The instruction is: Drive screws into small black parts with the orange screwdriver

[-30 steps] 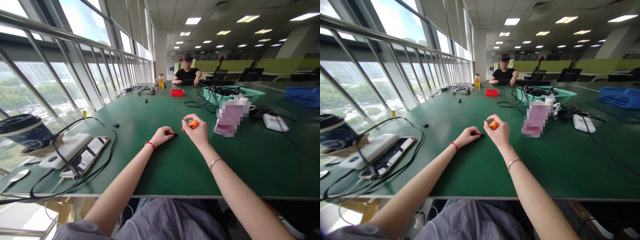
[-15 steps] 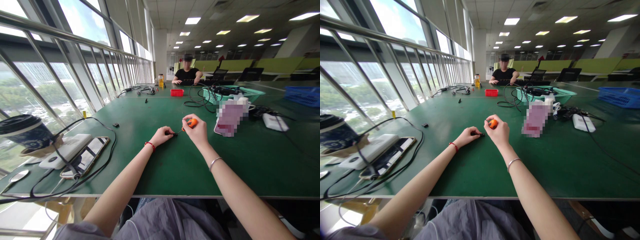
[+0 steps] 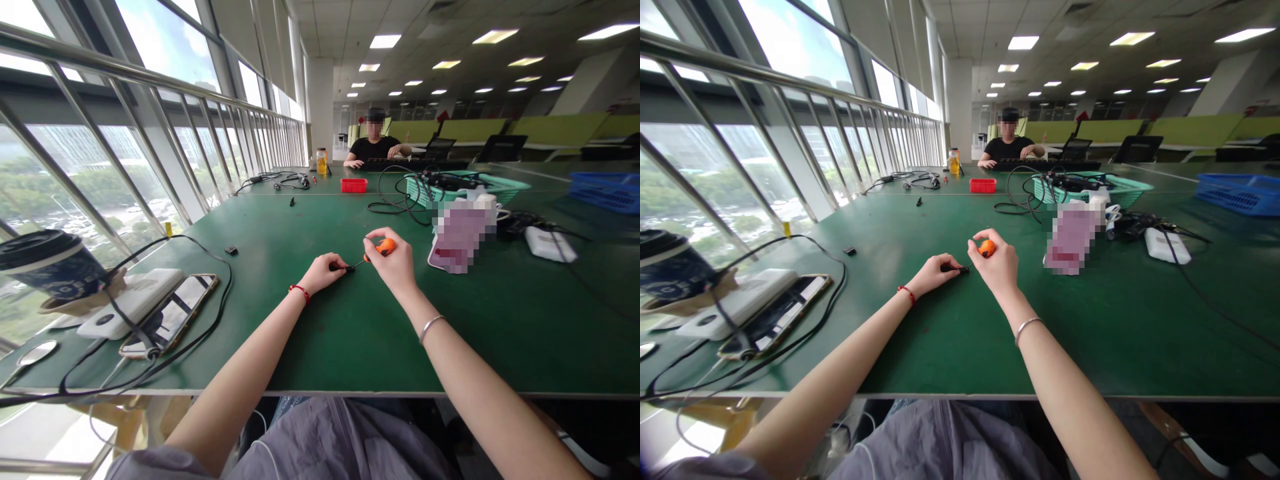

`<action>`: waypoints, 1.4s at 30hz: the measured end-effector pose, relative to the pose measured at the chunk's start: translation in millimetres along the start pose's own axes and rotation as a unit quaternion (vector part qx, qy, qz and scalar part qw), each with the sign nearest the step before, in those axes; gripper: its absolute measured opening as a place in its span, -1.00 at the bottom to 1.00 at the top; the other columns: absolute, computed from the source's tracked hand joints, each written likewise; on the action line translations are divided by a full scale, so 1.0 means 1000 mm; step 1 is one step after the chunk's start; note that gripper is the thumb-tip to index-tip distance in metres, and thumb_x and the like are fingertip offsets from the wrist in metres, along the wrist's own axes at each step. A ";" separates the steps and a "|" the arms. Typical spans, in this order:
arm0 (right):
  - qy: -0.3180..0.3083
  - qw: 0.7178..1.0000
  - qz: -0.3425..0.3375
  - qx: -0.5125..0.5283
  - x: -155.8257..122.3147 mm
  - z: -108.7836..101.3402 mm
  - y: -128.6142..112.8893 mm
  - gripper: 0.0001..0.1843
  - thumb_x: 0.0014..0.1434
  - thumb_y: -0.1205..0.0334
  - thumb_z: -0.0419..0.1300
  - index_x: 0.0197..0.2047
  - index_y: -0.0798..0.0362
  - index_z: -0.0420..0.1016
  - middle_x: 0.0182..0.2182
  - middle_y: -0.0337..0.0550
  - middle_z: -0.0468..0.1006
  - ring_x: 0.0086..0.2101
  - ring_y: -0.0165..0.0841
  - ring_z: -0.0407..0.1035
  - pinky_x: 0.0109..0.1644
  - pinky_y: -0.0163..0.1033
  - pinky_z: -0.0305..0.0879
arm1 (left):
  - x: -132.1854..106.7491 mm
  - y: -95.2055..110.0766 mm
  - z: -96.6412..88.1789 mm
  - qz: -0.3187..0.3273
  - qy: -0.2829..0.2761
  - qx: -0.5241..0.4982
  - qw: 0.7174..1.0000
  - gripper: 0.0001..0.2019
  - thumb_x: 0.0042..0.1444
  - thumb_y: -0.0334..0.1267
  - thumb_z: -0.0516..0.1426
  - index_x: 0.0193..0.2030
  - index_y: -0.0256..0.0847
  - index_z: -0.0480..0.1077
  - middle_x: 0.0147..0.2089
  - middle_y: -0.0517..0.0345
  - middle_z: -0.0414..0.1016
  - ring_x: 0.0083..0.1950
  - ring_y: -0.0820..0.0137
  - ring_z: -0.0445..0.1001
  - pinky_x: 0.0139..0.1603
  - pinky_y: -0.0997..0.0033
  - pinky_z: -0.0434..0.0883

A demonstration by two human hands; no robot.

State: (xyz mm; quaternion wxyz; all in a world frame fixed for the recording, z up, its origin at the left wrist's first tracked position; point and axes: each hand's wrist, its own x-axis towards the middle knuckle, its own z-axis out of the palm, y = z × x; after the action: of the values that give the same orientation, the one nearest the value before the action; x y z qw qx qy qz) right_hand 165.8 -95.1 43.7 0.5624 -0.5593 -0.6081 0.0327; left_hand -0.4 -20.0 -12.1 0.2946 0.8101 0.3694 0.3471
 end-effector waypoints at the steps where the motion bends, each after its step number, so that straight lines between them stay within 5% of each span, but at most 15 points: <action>1: 0.004 1.000 -0.003 0.004 0.000 0.000 0.000 -0.75 0.03 0.03 0.12 -0.31 0.01 0.43 -0.54 -0.26 0.44 -0.53 -0.37 0.32 -0.41 -0.30 0.18 | 0.000 -0.001 0.000 0.000 0.000 -0.002 1.000 -0.94 -0.03 -0.39 0.16 -0.38 -0.29 0.45 -0.33 0.10 0.53 -0.28 0.40 0.48 -0.13 0.39 0.43; 6: 0.041 0.999 -0.002 -0.034 0.000 -0.001 0.002 -0.57 -0.04 -0.01 0.18 -0.10 -0.01 0.39 -0.51 -0.29 0.42 -0.51 -0.35 0.32 -0.42 -0.29 0.17 | 0.001 -0.003 0.000 0.000 -0.001 -0.013 1.000 -0.95 -0.04 -0.39 0.17 -0.38 -0.29 0.45 -0.32 0.10 0.54 -0.26 0.40 0.49 -0.13 0.40 0.44; 12: 0.031 0.998 0.037 -0.033 0.000 0.000 0.001 -0.72 0.04 -0.05 0.12 -0.42 -0.01 0.43 -0.59 -0.25 0.43 -0.50 -0.34 0.33 -0.41 -0.29 0.15 | 0.000 -0.001 -0.001 -0.004 -0.003 -0.007 1.000 -0.94 -0.03 -0.39 0.17 -0.39 -0.30 0.46 -0.32 0.09 0.53 -0.28 0.41 0.48 -0.13 0.40 0.44; 15: 0.017 1.000 0.017 -0.008 -0.001 0.000 -0.001 -0.76 -0.01 0.06 0.14 -0.29 -0.01 0.44 -0.54 -0.27 0.43 -0.51 -0.36 0.31 -0.39 -0.29 0.19 | 0.000 -0.001 0.000 -0.003 -0.001 -0.011 1.000 -0.94 -0.04 -0.39 0.17 -0.39 -0.30 0.46 -0.33 0.10 0.53 -0.28 0.41 0.49 -0.12 0.39 0.44; 19: 0.040 0.999 -0.013 -0.016 0.001 -0.002 0.001 -0.53 -0.06 0.05 0.18 -0.05 0.01 0.36 -0.45 -0.26 0.43 -0.44 -0.34 0.34 -0.36 -0.29 0.22 | 0.001 -0.002 0.000 -0.005 -0.004 -0.020 1.000 -0.94 -0.03 -0.38 0.17 -0.38 -0.30 0.46 -0.31 0.09 0.53 -0.27 0.41 0.48 -0.11 0.39 0.44; 25: 0.017 1.000 0.013 0.007 0.001 -0.003 0.002 -0.76 0.04 0.02 0.11 -0.37 0.00 0.43 -0.56 -0.27 0.42 -0.53 -0.39 0.29 -0.37 -0.30 0.21 | 0.000 0.002 -0.002 -0.011 -0.008 -0.019 1.000 -0.94 -0.03 -0.37 0.17 -0.38 -0.30 0.46 -0.33 0.10 0.52 -0.28 0.42 0.48 -0.12 0.40 0.44; 27: 0.011 1.000 0.001 0.013 0.000 -0.003 0.000 -0.77 0.01 0.06 0.13 -0.30 0.01 0.43 -0.52 -0.27 0.43 -0.54 -0.41 0.28 -0.39 -0.31 0.21 | 0.000 0.002 -0.002 -0.012 -0.008 -0.018 1.000 -0.93 -0.03 -0.36 0.17 -0.38 -0.31 0.46 -0.32 0.09 0.52 -0.27 0.41 0.48 -0.11 0.39 0.44; 32: 0.022 0.999 -0.020 -0.015 -0.001 -0.001 -0.001 -0.42 -0.07 0.01 0.21 0.03 0.02 0.30 -0.48 -0.31 0.41 -0.52 -0.39 0.30 -0.43 -0.32 0.17 | 0.000 0.000 -0.002 -0.007 -0.008 -0.015 1.000 -0.92 -0.03 -0.35 0.17 -0.37 -0.30 0.47 -0.33 0.09 0.52 -0.28 0.41 0.48 -0.12 0.38 0.44; 37: 0.030 0.999 0.003 -0.044 -0.001 0.001 0.001 -0.69 0.03 -0.07 0.13 -0.31 -0.01 0.46 -0.60 -0.28 0.39 -0.56 -0.39 0.26 -0.42 -0.31 0.15 | 0.000 0.001 -0.003 -0.009 -0.008 -0.014 1.000 -0.93 -0.04 -0.38 0.17 -0.38 -0.30 0.47 -0.33 0.10 0.53 -0.28 0.41 0.48 -0.11 0.40 0.44; 42: 0.010 1.000 -0.020 -0.020 0.001 -0.001 0.005 -0.62 -0.01 0.06 0.15 -0.10 -0.01 0.40 -0.50 -0.27 0.44 -0.50 -0.37 0.32 -0.39 -0.30 0.21 | 0.000 0.001 -0.002 -0.015 -0.006 -0.023 1.000 -0.94 -0.04 -0.39 0.17 -0.38 -0.31 0.46 -0.32 0.09 0.53 -0.28 0.41 0.48 -0.11 0.40 0.44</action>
State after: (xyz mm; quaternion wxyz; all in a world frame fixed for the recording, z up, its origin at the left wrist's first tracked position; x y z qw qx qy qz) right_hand 170.2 -93.3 41.8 0.5577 -0.5586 -0.6139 0.0030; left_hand -1.5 -20.2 -9.5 0.3205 0.7995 0.3717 0.3462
